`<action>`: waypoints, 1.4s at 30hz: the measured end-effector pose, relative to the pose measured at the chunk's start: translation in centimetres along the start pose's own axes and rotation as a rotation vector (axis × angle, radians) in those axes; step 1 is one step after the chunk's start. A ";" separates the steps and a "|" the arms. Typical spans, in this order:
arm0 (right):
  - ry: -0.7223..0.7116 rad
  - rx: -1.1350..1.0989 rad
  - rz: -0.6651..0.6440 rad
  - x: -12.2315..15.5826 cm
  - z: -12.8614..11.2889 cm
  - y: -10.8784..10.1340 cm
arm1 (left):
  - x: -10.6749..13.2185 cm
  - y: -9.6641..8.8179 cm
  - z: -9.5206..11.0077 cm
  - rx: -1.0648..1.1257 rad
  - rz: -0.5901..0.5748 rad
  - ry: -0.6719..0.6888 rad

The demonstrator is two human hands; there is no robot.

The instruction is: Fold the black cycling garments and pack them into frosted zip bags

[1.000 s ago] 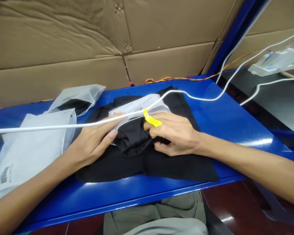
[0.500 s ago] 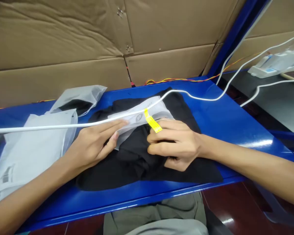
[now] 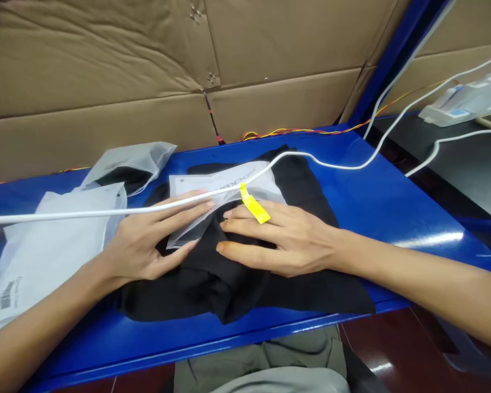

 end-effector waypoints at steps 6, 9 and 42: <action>0.004 0.024 0.124 -0.4 -1.3 0.2 | 0.2 0.0 -0.7 -0.003 -0.004 -0.037; 0.042 -0.035 0.184 -0.6 -2.0 0.3 | 0.2 -0.5 -0.9 -0.029 0.131 -0.036; -0.042 0.098 0.137 -0.8 -1.3 0.1 | 1.1 1.2 -5.6 -0.191 0.075 -0.264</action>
Point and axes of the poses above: each hand's wrist, its own x-axis away from the middle knuckle, its own y-axis out of the palm, z = x × y, the point moved 2 cm from there along -x, towards the middle knuckle, and after that the axes turned 13 degrees about z, right-handed, at the moved point
